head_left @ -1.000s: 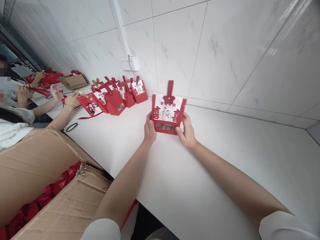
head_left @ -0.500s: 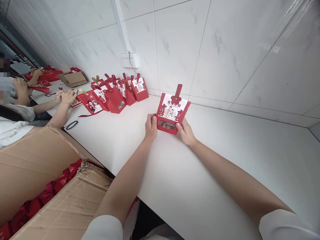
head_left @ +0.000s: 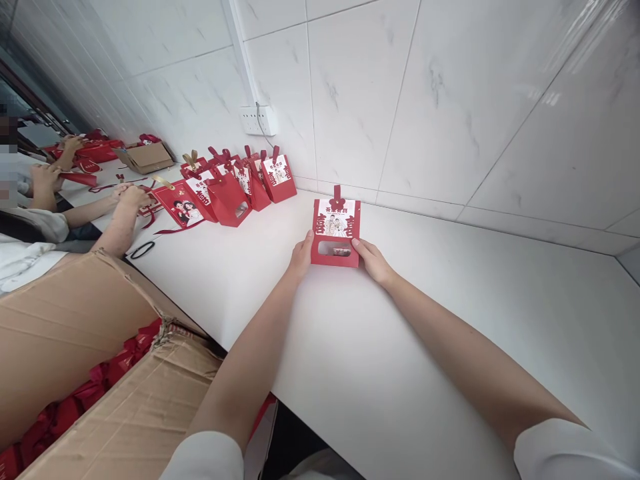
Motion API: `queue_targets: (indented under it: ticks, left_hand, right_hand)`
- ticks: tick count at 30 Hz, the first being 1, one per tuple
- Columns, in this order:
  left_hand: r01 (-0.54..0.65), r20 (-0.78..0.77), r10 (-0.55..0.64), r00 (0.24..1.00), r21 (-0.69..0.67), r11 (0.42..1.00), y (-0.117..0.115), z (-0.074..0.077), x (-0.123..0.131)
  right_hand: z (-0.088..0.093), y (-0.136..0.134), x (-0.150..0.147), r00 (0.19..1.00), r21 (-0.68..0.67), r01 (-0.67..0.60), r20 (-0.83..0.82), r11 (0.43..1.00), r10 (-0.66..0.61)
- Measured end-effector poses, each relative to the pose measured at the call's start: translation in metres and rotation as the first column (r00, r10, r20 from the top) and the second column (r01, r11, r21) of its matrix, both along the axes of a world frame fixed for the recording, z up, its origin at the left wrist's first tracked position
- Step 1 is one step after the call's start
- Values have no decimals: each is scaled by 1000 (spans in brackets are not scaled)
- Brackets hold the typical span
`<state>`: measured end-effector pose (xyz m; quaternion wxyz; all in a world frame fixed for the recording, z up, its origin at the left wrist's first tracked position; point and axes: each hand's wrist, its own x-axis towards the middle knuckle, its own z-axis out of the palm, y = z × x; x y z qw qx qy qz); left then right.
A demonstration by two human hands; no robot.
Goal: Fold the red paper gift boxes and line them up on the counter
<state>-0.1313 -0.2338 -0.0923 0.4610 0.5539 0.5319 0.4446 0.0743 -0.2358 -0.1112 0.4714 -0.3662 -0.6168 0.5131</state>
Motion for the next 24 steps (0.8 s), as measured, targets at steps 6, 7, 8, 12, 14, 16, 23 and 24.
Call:
queue_targets:
  ticks: [6,7,8,12,14,16,23,24]
  left_hand:
    - [28,31,-27,999,-29,999,4,1,-4]
    - [31,27,-30,999,-38,999,4,2,-4]
    - [29,16,-28,999,-55,998,4,2,-4]
    - [-46,-72,34,997,-169,985,5,3,-7]
    - [-78,-79,64,995,-193,978,5,3,-9]
    - [-88,-54,78,995,-199,976,5,2,-11]
    - [-41,76,63,995,-254,966,8,1,-16]
    - [-33,99,58,993,-240,970,8,0,-16]
  right_hand:
    - [-1,2,-1,1000,-46,-15,-14,999,15]
    - [-1,2,-1,1000,-59,-7,-10,998,6]
    - [-1,2,0,1000,-72,-2,-11,997,1]
    - [3,-2,2,997,-60,-61,-45,996,58]
    - [4,-4,4,992,-32,-117,-55,993,116]
    - [4,-5,5,988,-12,-149,-47,989,149]
    - [-3,0,6,995,70,-104,9,992,104]
    - [-4,0,5,995,79,-98,16,992,97]
